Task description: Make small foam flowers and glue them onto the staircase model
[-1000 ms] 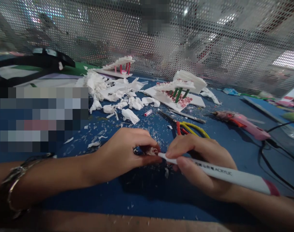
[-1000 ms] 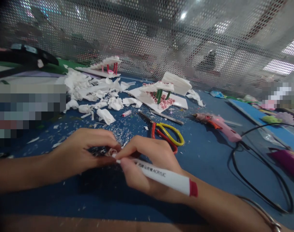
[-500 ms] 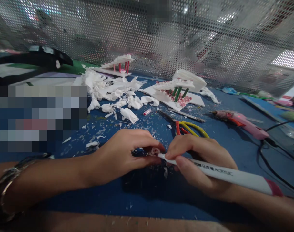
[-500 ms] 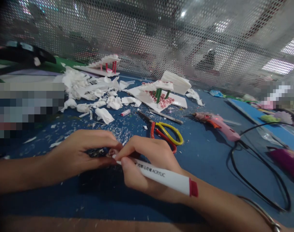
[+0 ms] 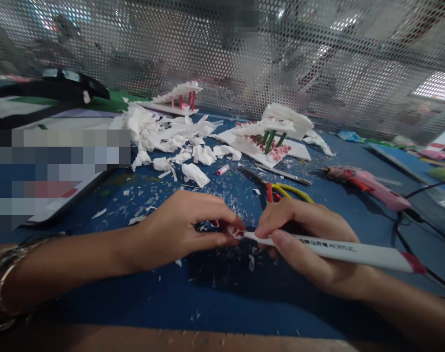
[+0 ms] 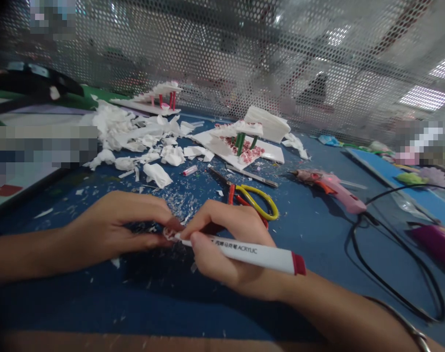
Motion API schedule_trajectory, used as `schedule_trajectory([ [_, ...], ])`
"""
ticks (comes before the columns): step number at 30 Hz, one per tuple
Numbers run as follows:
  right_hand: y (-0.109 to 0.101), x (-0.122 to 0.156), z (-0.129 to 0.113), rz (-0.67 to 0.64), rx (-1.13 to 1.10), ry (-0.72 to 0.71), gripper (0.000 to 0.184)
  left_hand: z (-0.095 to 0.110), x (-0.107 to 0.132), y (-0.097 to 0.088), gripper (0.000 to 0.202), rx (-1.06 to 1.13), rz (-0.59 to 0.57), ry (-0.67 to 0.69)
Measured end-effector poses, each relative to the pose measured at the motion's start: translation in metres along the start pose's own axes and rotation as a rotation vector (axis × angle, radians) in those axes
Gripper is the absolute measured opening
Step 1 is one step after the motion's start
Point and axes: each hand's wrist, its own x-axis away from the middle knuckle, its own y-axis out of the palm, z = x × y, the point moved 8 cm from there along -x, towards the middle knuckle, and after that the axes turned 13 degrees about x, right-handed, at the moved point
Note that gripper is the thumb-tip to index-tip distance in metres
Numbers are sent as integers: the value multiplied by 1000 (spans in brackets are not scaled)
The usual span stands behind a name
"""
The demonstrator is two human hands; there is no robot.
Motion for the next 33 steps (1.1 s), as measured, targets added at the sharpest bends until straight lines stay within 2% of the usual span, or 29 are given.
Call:
schedule_trajectory([
  [7,-2,-1,-7,53,-35,-28,9,-2,1,-5,6,15,120,-40],
  [13,-4,0,-4,91,16,1,10,-5,2,-5,6,5,132,-113],
  [17,-1,-1,-8,43,18,-39,11,-3,2,-4,5,4,128,-133],
  [21,-4,-2,-10,69,76,-39,11,-2,2,-5,4,-11,151,-145],
  [25,-1,-1,-11,53,30,-63,11,0,2,-4,5,-18,152,-143],
  [29,-5,1,-8,111,58,-21,12,0,3,-4,4,-38,151,-132],
  [33,0,-1,-10,41,13,-29,9,3,5,-3,5,-70,133,-67],
])
